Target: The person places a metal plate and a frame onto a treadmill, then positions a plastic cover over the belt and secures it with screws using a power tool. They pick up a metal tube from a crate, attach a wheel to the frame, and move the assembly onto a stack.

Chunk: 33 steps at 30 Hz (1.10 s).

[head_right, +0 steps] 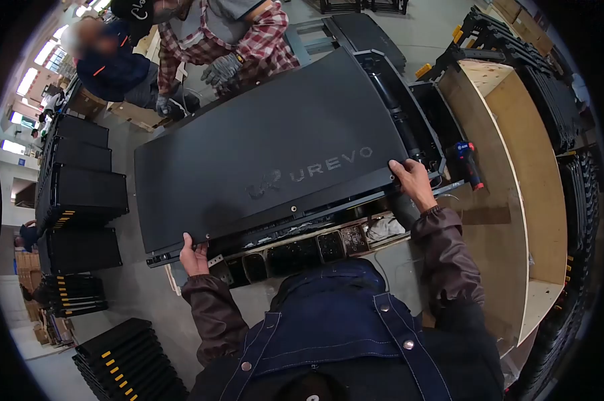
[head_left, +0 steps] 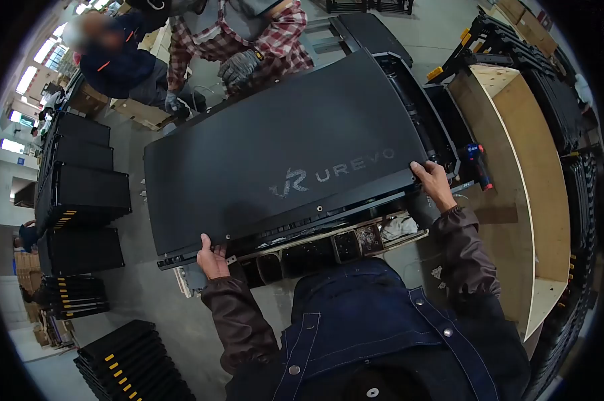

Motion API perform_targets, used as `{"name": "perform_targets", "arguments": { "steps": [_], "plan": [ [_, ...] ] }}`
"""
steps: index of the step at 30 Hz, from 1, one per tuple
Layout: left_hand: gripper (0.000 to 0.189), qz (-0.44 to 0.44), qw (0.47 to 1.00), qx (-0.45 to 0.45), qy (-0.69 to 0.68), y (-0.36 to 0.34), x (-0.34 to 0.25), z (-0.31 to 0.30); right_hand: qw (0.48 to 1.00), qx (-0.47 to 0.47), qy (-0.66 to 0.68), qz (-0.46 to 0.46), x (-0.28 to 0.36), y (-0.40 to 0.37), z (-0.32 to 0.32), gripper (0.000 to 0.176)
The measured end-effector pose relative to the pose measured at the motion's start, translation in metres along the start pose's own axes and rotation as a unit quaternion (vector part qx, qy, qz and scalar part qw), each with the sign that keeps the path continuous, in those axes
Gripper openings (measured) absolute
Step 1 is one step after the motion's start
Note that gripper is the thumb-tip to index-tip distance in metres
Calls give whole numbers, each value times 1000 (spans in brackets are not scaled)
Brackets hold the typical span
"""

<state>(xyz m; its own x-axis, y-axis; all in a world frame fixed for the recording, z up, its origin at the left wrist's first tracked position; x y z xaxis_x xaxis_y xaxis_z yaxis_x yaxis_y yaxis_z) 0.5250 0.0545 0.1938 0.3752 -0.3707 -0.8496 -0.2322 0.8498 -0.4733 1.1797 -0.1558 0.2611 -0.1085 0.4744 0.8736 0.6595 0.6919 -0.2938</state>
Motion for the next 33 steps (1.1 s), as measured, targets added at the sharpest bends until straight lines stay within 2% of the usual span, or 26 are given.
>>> {"name": "perform_targets", "arguments": {
  "steps": [5, 7, 8, 10, 11, 13, 14, 15, 16, 17, 18, 19, 21, 22, 23, 25, 26, 27, 28, 29, 32, 33],
  "plan": [
    [42, -35, 997, -7, 71, -3, -4, -19, 999, -12, -41, -24, -4, 1, 1, 49],
    [40, -91, 966, 31, 239, -10, -5, -23, 995, -30, -90, -24, -2, 2, 1, 43],
    [40, -94, 966, 31, 238, -11, -6, -29, 995, -30, -92, -24, -7, 2, 3, 43],
    [42, -107, 911, 95, 387, -15, -2, -32, 973, -106, -176, -109, -3, -3, -5, 35],
    [42, -109, 911, 96, 386, -20, -4, -30, 972, -106, -178, -109, -1, -5, -6, 35],
    [37, 1, 870, 97, 484, -37, -27, -12, 950, -188, -202, -143, 18, -21, -26, 38],
    [37, 2, 870, 98, 484, -42, -25, -2, 951, -163, -220, -145, 21, -21, -24, 57],
    [34, 128, 860, 61, 490, -52, -47, 14, 951, -163, -220, -144, 29, -23, -25, 57],
    [32, 251, 836, 22, 488, -68, -67, 30, 941, -117, -257, -187, 45, -25, -11, 63],
    [32, 250, 836, 22, 488, -72, -65, 44, 925, -70, -295, -229, 56, -26, 5, 69],
    [32, 333, 801, 64, 493, -86, -71, 78, 912, -26, -306, -271, 62, -20, 20, 72],
    [34, 412, 758, 104, 495, -103, -74, 108, 911, -22, -308, -273, 70, -15, 19, 72],
    [42, 439, 720, 197, 500, -123, -60, 162, 838, 51, -481, -251, 77, -5, 38, 72],
    [45, 461, 688, 233, 510, -133, -50, 185, 803, 69, -514, -294, 73, -3, 43, 66],
    [48, 483, 654, 266, 518, -141, -40, 204, 801, 69, -513, -302, 65, 4, 37, 66],
    [54, 505, 590, 291, 559, -144, -25, 222, 723, 122, -578, -359, 50, 13, 38, 61],
    [56, 516, 578, 297, 558, -139, -23, 220, 718, 110, -552, -409, 61, 8, 36, 55],
    [56, 520, 580, 283, 559, -127, -29, 209, 710, 97, -548, -431, 69, 2, 29, 53],
    [57, 541, 551, 259, 580, -111, -40, 191, 703, 83, -538, -457, 76, -8, 23, 52],
    [58, 559, 521, 229, 603, -92, -54, 169, 724, 60, -528, -440, 77, -15, 12, 51],
    [57, 573, 530, 73, 620, -28, -124, 75, 763, 20, -527, -374, 48, -10, -4, 58],
    [56, 557, 520, -12, 647, -3, -149, 34, 758, 21, -523, -389, 43, -6, 1, 58]
  ]
}}
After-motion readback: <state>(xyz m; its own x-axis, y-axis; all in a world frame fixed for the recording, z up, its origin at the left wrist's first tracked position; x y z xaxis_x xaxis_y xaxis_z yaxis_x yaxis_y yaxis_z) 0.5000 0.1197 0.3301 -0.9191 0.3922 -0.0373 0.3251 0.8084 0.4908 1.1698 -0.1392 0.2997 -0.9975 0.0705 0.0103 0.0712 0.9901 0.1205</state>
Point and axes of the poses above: each hand's wrist, its own y-axis towards the middle knuckle, its own z-axis out of the palm, x = y × z, the point moved 10 cm from there along y, towards the middle knuckle, and after that the axes turned 2 degrees about y, right-handed, at the moved point
